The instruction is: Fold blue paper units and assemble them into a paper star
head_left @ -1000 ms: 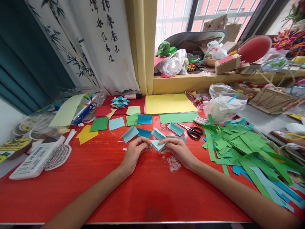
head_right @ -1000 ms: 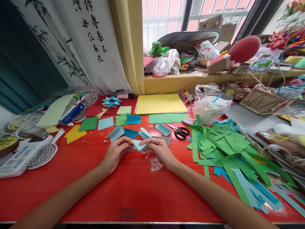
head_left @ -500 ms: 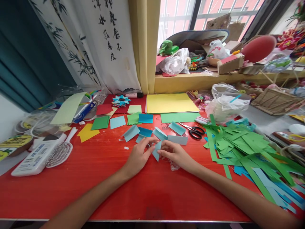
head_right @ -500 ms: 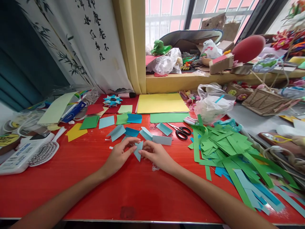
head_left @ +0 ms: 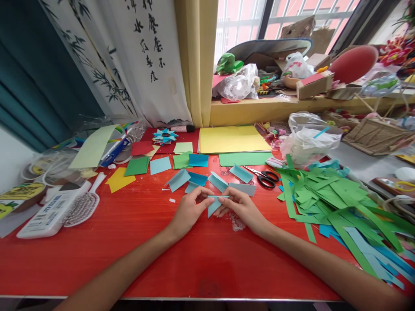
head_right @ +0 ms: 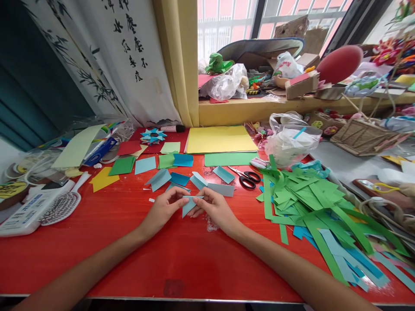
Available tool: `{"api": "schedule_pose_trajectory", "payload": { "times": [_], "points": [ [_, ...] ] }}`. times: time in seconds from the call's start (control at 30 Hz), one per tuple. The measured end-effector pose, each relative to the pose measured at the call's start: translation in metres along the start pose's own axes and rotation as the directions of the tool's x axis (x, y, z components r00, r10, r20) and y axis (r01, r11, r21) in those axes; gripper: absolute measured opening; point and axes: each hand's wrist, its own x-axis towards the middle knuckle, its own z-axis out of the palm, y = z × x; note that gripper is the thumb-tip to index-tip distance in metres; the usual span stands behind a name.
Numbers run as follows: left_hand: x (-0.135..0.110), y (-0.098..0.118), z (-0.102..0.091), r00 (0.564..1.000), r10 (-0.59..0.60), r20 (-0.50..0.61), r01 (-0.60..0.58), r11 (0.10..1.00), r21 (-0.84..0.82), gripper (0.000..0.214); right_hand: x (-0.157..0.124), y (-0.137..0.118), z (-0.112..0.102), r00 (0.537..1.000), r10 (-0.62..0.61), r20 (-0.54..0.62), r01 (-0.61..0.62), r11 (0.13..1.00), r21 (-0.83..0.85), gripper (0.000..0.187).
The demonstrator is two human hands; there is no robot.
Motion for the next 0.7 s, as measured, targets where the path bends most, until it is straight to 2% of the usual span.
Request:
{"api": "schedule_pose_trajectory", "payload": {
  "times": [0.17,0.37,0.5,0.6,0.7],
  "points": [
    [0.0001,0.0016,-0.0004,1.0,0.001,0.018,-0.002,1.0,0.015,0.015,-0.0001,-0.0002,-0.0001,0.998,0.041,0.048,-0.038,0.997,-0.063,0.023],
    [0.0005,0.0021,-0.002,0.995,-0.071,0.072,0.061,0.99,0.13,0.023,0.0005,-0.0012,-0.0001,0.999,0.05,0.001,-0.049,0.996,-0.078,0.028],
    [-0.0009,0.0037,-0.0013,0.993,-0.079,0.089,0.061,0.981,0.186,0.027,-0.0002,-0.0008,0.0,0.999,0.035,-0.013,-0.036,0.986,-0.163,0.029],
    [-0.0022,0.0047,0.0007,0.991,-0.088,0.096,0.073,0.986,0.147,0.024,-0.0002,-0.001,-0.0004,1.0,0.016,-0.025,-0.019,0.988,-0.154,0.029],
    [-0.0023,0.0031,0.0012,0.982,-0.11,0.152,0.103,0.993,0.052,0.022,0.0008,-0.0006,-0.0019,0.999,0.026,-0.04,-0.03,0.995,-0.097,0.028]
  ]
}}
